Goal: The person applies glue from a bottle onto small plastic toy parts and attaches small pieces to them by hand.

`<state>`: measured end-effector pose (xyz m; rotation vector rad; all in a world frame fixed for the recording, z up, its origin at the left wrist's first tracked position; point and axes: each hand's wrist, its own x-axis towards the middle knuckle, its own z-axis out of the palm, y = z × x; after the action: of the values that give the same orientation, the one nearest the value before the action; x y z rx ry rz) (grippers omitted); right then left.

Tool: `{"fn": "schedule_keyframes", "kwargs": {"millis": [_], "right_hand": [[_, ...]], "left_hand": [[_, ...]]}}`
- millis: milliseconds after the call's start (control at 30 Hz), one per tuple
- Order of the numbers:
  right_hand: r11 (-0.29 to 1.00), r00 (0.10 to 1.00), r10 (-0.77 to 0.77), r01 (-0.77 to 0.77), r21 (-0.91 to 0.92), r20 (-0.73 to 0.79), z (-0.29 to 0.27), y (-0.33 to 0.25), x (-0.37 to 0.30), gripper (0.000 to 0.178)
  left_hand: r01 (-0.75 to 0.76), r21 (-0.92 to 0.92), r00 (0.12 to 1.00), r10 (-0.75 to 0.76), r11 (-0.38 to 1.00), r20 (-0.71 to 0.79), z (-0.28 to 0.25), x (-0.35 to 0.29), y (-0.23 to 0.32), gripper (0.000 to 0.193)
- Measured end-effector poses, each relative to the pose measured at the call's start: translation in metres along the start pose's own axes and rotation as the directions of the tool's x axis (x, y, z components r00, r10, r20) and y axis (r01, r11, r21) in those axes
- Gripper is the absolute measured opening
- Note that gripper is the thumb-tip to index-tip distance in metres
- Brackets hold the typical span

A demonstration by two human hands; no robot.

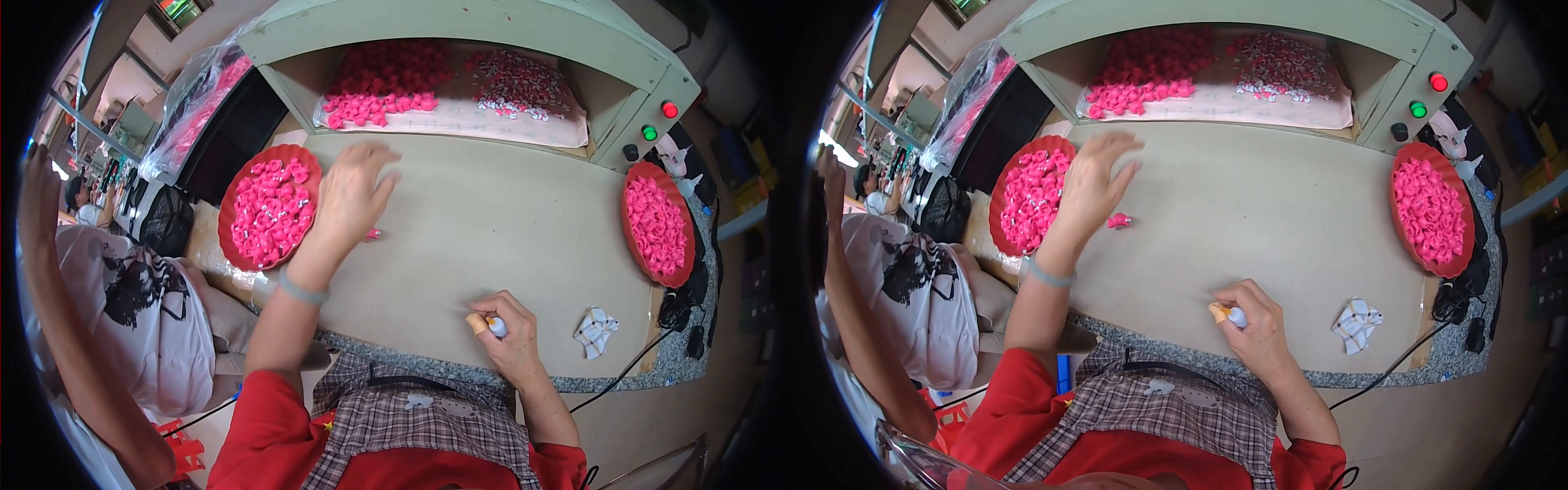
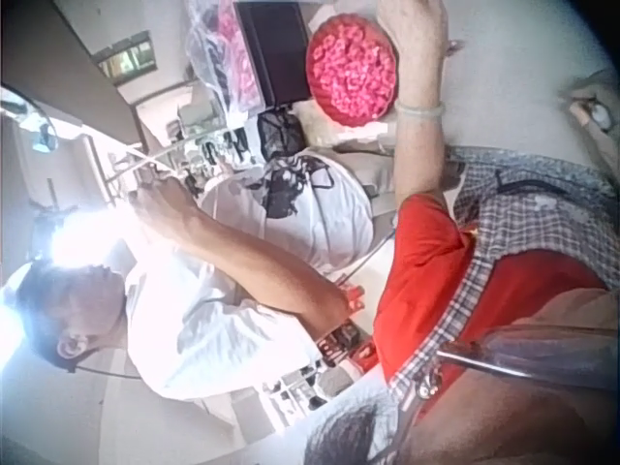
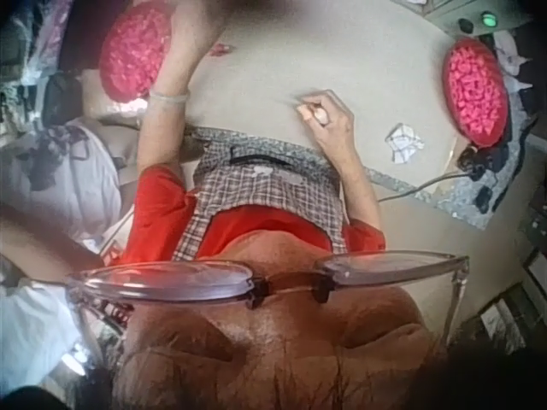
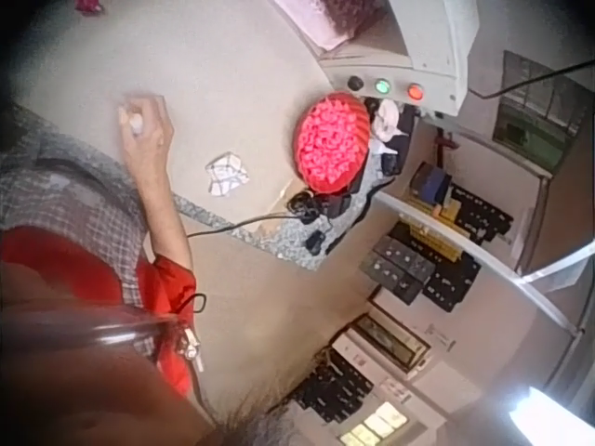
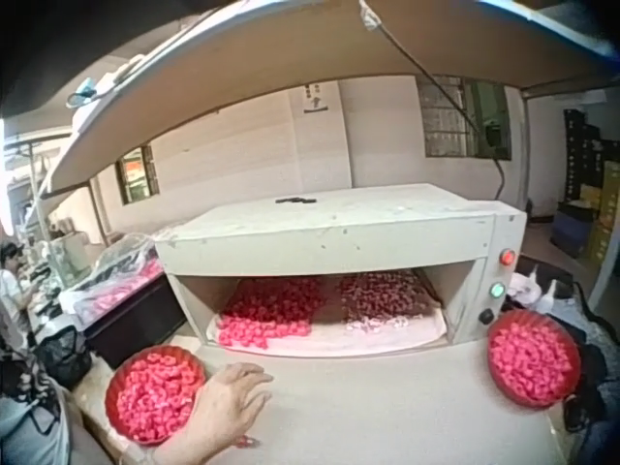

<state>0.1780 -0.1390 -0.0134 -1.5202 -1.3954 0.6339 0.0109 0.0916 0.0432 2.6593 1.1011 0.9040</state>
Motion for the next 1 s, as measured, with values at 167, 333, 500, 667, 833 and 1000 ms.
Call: {"fn": "schedule_keyframes", "kwargs": {"millis": [167,333,500,667,833,1000], "right_hand": [[0.989,0.99,0.139,-0.14,0.05,0.01,-0.006,-0.005,0.004,0.024],[0.989,0.991,0.131,-0.132,0.064,0.017,-0.008,0.003,0.006,0.025],[0.982,0.986,0.163,-0.166,0.095,0.033,-0.01,0.006,0.007,0.025],[0.987,0.989,0.131,-0.137,0.087,0.072,-0.01,0.011,0.009,0.028],[0.991,0.991,0.106,-0.113,0.075,0.084,-0.01,0.011,0.013,0.028],[0.975,0.987,0.146,-0.156,0.157,0.071,-0.013,0.005,0.013,0.037]], "left_hand": [[-0.076,0.138,0.995,0.084,0.988,-0.056,0.074,0.1,-0.057,0.022],[-0.101,0.234,0.994,0.11,0.967,-0.028,0.13,0.178,-0.09,0.019],[-0.142,0.338,0.983,0.092,0.931,0.159,0.166,0.228,-0.084,0.025],[-0.064,0.422,0.982,-0.019,0.904,0.19,0.184,0.239,-0.084,0.032],[-0.13,0.437,0.989,0.086,0.89,0.119,0.173,0.241,-0.087,0.029],[-0.137,0.01,0.976,0.136,0.991,-0.171,0.135,0.209,-0.067,0.034]]}}
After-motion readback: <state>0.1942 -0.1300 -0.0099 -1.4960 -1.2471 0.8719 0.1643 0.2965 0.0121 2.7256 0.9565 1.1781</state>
